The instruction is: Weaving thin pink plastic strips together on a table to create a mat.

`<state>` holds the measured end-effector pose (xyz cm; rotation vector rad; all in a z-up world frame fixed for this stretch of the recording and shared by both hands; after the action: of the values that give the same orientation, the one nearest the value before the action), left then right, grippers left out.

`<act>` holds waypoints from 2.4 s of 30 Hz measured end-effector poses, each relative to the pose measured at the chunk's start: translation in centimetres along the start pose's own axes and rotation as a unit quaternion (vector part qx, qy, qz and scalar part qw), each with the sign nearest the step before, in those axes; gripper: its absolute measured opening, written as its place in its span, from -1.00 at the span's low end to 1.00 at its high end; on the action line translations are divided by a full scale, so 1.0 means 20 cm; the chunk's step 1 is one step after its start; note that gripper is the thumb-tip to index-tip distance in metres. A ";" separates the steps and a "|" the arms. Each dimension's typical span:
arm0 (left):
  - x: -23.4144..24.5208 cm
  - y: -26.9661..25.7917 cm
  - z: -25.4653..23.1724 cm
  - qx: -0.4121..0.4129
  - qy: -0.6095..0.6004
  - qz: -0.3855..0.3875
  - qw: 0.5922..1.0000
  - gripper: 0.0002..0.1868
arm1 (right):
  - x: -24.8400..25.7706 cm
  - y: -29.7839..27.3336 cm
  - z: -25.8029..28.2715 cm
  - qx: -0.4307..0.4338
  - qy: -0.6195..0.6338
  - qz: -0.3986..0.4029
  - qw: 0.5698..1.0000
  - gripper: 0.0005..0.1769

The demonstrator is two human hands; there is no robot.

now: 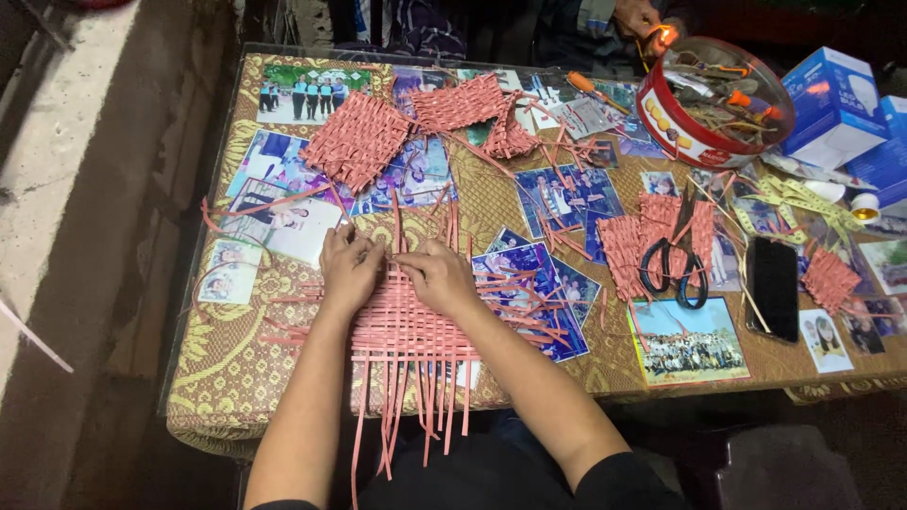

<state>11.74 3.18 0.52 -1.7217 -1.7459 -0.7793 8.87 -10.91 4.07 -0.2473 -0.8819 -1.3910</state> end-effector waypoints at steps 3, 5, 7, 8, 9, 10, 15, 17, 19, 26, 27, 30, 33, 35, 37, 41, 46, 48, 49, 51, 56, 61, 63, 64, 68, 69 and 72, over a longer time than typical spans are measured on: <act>-0.03 0.03 0.05 -0.003 -0.030 -0.013 0.999 -0.64 | 0.02 0.00 0.05 -0.001 -0.009 0.002 1.000 -0.83; -0.04 0.03 0.08 -0.016 -0.041 -0.022 0.999 -0.72 | -0.01 0.01 0.02 -0.016 -0.017 0.004 1.000 -0.85; -0.05 0.03 0.09 -0.028 -0.051 -0.031 0.998 -0.79 | -0.03 0.02 -0.02 -0.031 -0.025 0.006 0.999 -0.87; -0.03 0.03 0.09 -0.047 -0.076 -0.054 0.995 -0.81 | -0.04 0.03 -0.03 -0.039 -0.030 0.001 0.999 -0.88; -0.01 0.03 0.09 -0.066 -0.099 -0.075 0.990 -0.82 | -0.05 0.03 -0.04 -0.047 -0.033 -0.003 0.998 -0.90; -0.01 0.02 0.09 -0.066 -0.098 -0.075 0.990 -0.82 | -0.06 0.03 -0.04 -0.048 -0.032 -0.003 0.998 -0.90; 0.02 0.00 0.07 -0.077 -0.098 -0.109 0.986 -0.77 | -0.10 0.02 -0.08 -0.056 -0.044 -0.011 0.997 -0.90; 0.03 -0.01 0.05 -0.077 -0.102 -0.110 0.986 -0.73 | -0.11 0.02 -0.08 -0.040 -0.049 -0.029 0.998 -0.89; 0.06 -0.03 0.02 -0.078 -0.107 -0.110 0.985 -0.70 | -0.11 0.02 -0.08 -0.025 -0.053 -0.048 0.997 -0.87; 0.24 -0.13 -0.21 -0.014 -0.115 -0.007 0.993 -0.58 | -0.10 0.02 -0.07 0.023 -0.044 -0.066 0.997 -0.88; 0.30 -0.19 -0.28 -0.002 -0.072 0.012 0.997 -0.50 | -0.11 0.01 -0.06 0.029 -0.043 -0.065 0.997 -0.88; 0.32 -0.26 -0.31 -0.016 0.192 -0.058 0.979 -0.69 | -0.13 0.02 -0.07 0.010 -0.042 -0.048 0.998 -0.84; 0.23 -0.32 -0.27 -0.032 0.281 -0.094 0.955 -0.68 | -0.14 0.03 -0.08 0.012 -0.051 -0.040 0.998 -0.85; 0.16 -0.30 -0.17 -0.027 0.285 -0.094 0.954 -0.68 | -0.15 0.03 -0.08 0.014 -0.051 -0.039 0.998 -0.84; 0.14 -0.28 -0.14 -0.027 0.288 -0.093 0.953 -0.68 | -0.14 0.03 -0.08 0.013 -0.053 -0.041 0.998 -0.82; 0.14 -0.28 -0.19 -0.030 0.286 -0.038 0.957 -0.67 | -0.15 0.03 -0.08 0.027 -0.053 -0.033 0.998 -0.84; 0.10 -0.29 -0.20 -0.053 0.316 -0.018 0.947 -0.64 | -0.16 0.03 -0.07 0.038 -0.064 -0.035 0.997 -0.85; 0.09 -0.30 -0.21 -0.067 0.322 -0.032 0.944 -0.62 | -0.17 0.03 -0.07 0.044 -0.077 -0.032 0.996 -0.84; 0.09 -0.30 -0.21 -0.067 0.322 -0.034 0.944 -0.62 | -0.17 0.04 -0.06 0.046 -0.077 -0.032 0.995 -0.84; 0.08 -0.30 -0.21 -0.072 0.332 -0.039 0.940 -0.60 | -0.17 0.04 -0.06 0.046 -0.085 -0.031 0.995 -0.82; 0.07 -0.31 -0.20 -0.097 0.338 -0.077 0.933 -0.62 | -0.18 0.06 -0.01 0.053 -0.091 -0.031 0.994 -0.83; 0.04 -0.29 -0.19 -0.117 0.347 -0.085 0.927 -0.62 | -0.18 0.09 0.01 0.071 -0.123 -0.029 0.989 -0.82; 0.03 -0.28 -0.18 -0.128 0.362 -0.093 0.919 -0.64 | -0.22 0.10 0.01 0.071 -0.139 -0.005 0.988 -0.85; 0.03 -0.29 -0.18 -0.130 0.361 -0.093 0.919 -0.64 | -0.22 0.10 0.02 0.070 -0.141 -0.006 0.988 -0.85; 0.02 -0.28 -0.18 -0.133 0.363 -0.087 0.918 -0.65 | -0.24 0.10 0.00 0.038 -0.143 0.001 0.989 -0.86; 0.02 -0.28 -0.17 -0.134 0.369 -0.087 0.915 -0.65 | -0.25 0.10 -0.01 0.025 -0.133 0.000 0.991 -0.86; 0.00 -0.27 -0.15 -0.126 0.366 -0.088 0.918 -0.64 | -0.20 0.08 0.00 0.059 -0.095 -0.033 0.993 -0.87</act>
<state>6.31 1.00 2.39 -1.1725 -1.3099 -1.5470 10.72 -7.57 1.91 -0.2650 -1.1352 -1.3862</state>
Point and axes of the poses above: each hand's wrist, its own y-axis towards the middle knuckle, its own x-axis out of the back of the hand, z = x × y, the point moved 9 cm from there along y, towards the middle knuckle, and after that the axes turned 10 degrees about y, right-handed, at the moved point
